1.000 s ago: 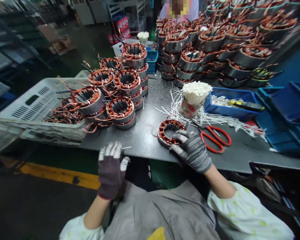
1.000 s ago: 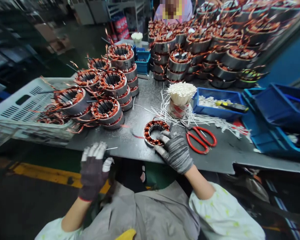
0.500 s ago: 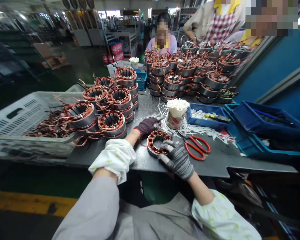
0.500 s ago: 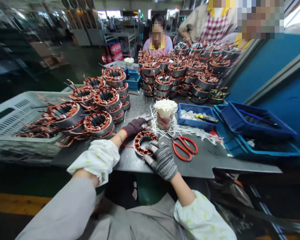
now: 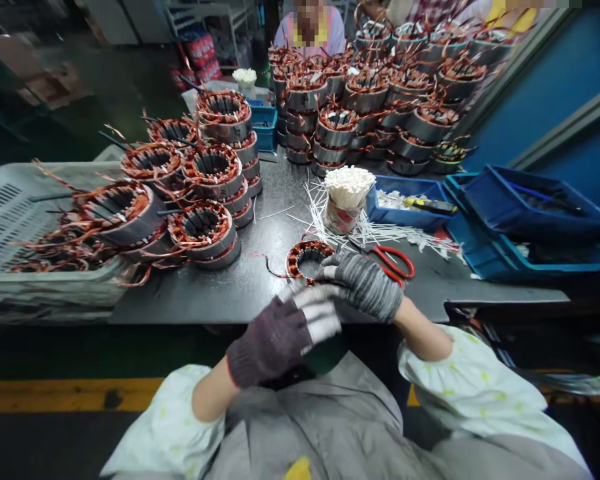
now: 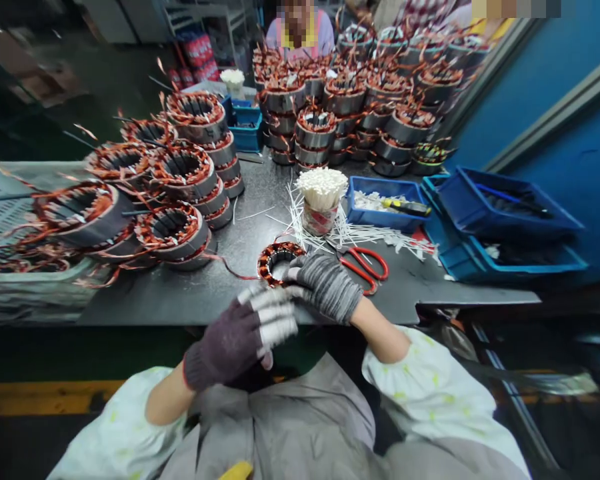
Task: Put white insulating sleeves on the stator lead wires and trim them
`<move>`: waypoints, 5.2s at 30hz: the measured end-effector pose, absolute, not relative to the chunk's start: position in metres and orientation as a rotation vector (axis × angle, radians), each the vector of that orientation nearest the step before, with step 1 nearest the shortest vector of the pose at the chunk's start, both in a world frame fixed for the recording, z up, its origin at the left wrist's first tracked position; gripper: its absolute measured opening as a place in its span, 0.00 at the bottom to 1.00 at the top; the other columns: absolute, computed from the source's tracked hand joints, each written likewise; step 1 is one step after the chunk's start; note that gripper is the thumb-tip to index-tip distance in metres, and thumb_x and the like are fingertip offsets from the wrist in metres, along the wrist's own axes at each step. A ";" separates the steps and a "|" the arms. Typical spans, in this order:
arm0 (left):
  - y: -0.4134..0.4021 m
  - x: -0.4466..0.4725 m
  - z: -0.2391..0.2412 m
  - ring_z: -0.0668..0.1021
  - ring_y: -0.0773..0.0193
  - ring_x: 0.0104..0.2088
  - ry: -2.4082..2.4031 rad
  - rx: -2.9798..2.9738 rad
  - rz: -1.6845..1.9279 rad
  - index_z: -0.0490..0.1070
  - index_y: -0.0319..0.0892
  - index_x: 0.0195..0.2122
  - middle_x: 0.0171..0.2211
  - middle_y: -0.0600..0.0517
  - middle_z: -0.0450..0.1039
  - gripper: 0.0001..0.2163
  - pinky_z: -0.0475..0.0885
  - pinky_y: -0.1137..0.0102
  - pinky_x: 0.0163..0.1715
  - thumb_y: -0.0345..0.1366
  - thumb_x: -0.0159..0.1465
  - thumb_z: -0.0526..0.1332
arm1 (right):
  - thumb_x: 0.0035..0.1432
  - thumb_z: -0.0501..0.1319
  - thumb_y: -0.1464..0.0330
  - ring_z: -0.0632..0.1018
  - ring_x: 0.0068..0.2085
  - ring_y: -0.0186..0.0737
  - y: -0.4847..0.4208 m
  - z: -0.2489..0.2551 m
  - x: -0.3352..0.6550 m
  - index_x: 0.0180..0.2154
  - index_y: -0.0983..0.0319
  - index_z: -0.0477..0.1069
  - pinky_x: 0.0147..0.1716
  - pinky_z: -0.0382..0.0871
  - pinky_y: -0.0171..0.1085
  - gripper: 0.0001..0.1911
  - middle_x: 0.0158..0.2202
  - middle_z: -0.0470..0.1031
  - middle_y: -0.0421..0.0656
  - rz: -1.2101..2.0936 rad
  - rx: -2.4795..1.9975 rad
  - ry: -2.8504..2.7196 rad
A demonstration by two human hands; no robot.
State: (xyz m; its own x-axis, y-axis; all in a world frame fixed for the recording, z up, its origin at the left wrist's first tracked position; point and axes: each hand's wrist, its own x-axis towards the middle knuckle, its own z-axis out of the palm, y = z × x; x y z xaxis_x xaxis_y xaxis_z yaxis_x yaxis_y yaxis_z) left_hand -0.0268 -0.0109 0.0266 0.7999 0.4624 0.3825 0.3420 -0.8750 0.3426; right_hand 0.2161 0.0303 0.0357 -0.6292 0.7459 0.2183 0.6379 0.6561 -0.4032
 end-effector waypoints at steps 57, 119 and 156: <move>0.030 -0.015 0.007 0.78 0.56 0.53 0.992 2.868 0.985 0.68 0.43 0.57 0.49 0.47 0.79 0.14 0.64 0.49 0.65 0.34 0.70 0.58 | 0.52 0.69 0.56 0.75 0.25 0.30 0.131 0.035 0.280 0.35 0.58 0.74 0.21 0.70 0.31 0.14 0.32 0.80 0.39 0.777 -0.972 -0.922; 0.018 0.017 -0.004 0.72 0.45 0.62 1.569 2.587 1.055 0.58 0.35 0.66 0.61 0.35 0.70 0.27 0.58 0.45 0.67 0.40 0.69 0.59 | 0.62 0.66 0.63 0.83 0.38 0.42 -0.032 -0.028 0.182 0.44 0.53 0.82 0.42 0.80 0.40 0.09 0.39 0.84 0.41 1.075 -1.058 -1.285; 0.017 0.014 0.014 0.78 0.55 0.54 1.221 2.605 0.990 0.77 0.47 0.47 0.48 0.50 0.81 0.11 0.64 0.54 0.57 0.38 0.67 0.59 | 0.62 0.61 0.62 0.77 0.34 0.45 -0.013 0.000 0.198 0.31 0.56 0.77 0.38 0.72 0.44 0.09 0.34 0.79 0.46 0.226 -1.298 -1.720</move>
